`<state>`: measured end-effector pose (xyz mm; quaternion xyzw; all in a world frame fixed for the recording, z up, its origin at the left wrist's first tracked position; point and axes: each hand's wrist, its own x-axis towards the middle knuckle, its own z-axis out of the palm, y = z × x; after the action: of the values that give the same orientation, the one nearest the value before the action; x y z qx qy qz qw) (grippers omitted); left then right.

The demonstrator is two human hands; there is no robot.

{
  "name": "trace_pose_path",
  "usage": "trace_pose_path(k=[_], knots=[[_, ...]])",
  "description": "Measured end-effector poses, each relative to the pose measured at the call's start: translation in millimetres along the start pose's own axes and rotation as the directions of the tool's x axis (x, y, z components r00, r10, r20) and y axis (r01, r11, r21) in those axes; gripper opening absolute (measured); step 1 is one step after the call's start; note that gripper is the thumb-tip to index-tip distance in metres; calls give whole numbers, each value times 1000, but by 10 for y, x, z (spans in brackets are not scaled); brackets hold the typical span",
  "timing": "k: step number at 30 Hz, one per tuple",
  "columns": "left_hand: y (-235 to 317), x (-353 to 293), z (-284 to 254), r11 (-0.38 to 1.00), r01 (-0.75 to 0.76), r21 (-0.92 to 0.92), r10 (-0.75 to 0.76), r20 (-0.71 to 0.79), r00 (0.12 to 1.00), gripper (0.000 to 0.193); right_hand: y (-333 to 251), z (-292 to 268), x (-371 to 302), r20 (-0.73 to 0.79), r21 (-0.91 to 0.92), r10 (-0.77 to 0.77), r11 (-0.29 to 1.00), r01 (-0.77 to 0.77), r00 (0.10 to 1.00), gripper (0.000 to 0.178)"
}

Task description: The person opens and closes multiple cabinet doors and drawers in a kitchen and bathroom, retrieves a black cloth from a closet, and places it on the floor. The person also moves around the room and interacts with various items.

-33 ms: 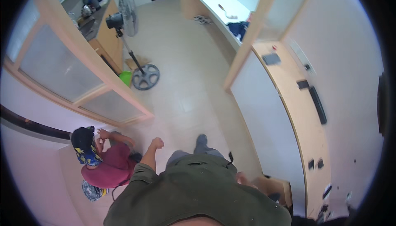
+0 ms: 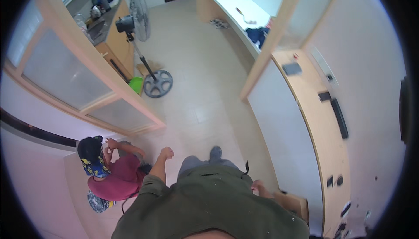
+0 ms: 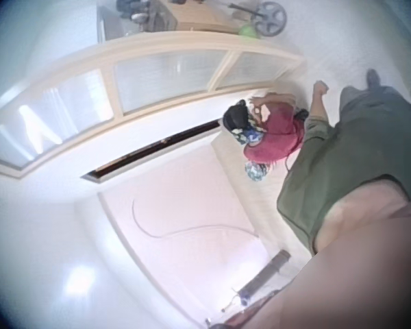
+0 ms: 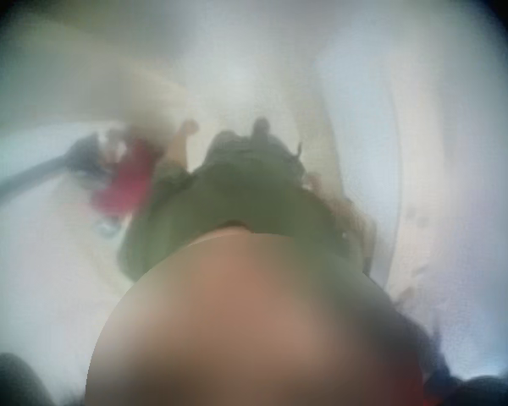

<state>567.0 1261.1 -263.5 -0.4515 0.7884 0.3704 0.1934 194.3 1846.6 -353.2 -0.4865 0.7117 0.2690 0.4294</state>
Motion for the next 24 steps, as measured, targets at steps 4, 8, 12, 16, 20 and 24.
trace_pose_path(k=[4, 8, 12, 16, 20, 24], knots=[[-15, 436, -248, 965, 175, -194, -197, -102, 975, 22, 907, -2426, 904, -176, 767, 391, 630, -123, 903, 21], [58, 1511, -815, 980, 51, 190, -74, 112, 991, 23, 991, -5302, 1301, -721, 527, 265, 810, 257, 640, 43], [378, 2773, -1399, 907, -77, 415, -45, 278, 960, 24, 700, -6910, 1800, -791, 475, 161, 771, 425, 590, 46], [893, 4088, -2215, 915, -92, 394, -8, 245, 970, 24, 606, -7312, 2287, -707, 518, 181, 791, 326, 684, 46], [1716, 5260, -3368, 933, -281, 226, 253, 143, 957, 21, 547, -7868, 2410, -424, 892, 360, 322, 315, 831, 51], [3213, 5768, -4368, 833, -398, -384, 467, 104, 878, 33, 266, -9198, 2352, -428, 818, 390, -217, 533, 816, 65]])
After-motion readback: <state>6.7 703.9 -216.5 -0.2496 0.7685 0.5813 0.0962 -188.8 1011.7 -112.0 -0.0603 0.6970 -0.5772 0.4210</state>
